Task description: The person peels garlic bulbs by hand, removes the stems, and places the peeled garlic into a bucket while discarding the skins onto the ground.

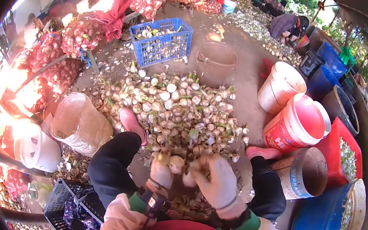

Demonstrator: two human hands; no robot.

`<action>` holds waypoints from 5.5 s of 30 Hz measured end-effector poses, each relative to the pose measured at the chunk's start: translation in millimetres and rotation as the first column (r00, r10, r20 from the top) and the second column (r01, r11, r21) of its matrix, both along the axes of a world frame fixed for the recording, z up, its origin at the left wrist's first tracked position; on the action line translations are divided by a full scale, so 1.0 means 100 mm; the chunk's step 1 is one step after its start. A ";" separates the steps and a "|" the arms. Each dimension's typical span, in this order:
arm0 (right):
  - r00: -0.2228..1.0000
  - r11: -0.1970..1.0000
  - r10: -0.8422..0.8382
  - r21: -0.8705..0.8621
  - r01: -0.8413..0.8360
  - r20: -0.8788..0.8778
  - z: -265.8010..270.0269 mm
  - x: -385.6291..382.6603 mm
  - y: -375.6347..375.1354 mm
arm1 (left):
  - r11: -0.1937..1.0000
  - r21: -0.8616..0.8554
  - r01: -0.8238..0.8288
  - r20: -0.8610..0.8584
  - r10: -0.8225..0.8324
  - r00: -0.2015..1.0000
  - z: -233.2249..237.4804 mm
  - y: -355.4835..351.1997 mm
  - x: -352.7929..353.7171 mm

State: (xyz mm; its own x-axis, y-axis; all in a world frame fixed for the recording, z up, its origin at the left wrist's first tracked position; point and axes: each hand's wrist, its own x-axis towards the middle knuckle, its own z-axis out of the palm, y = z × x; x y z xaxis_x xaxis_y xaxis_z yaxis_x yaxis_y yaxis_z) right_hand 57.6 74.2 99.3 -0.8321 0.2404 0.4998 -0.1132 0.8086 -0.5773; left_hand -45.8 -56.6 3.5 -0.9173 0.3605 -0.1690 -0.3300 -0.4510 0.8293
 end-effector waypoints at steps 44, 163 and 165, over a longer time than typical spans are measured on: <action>0.971 0.344 -0.011 -0.911 0.227 0.237 -0.53 0.45 0.01 | 0.791 -0.610 -0.054 -0.687 -0.493 0.534 0.09 -0.02 0.46; 0.969 0.157 0.245 -0.987 -0.025 0.015 -0.87 0.32 0.63 | 0.975 0.212 0.061 0.335 -0.131 0.933 -0.01 -0.01 -0.13; 0.989 0.313 -0.039 -0.939 0.145 0.140 -0.66 0.20 0.48 | 0.975 0.195 -0.106 0.231 0.060 0.971 -0.43 -0.32 -0.43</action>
State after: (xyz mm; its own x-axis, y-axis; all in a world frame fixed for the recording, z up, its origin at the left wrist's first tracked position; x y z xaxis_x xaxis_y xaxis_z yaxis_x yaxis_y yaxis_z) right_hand 77.9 122.4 33.2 -0.7918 0.5822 -0.1844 0.0091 -0.2906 -0.9568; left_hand -88.7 -88.9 -39.8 -0.8931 0.3327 -0.3029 -0.4496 -0.6366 0.6265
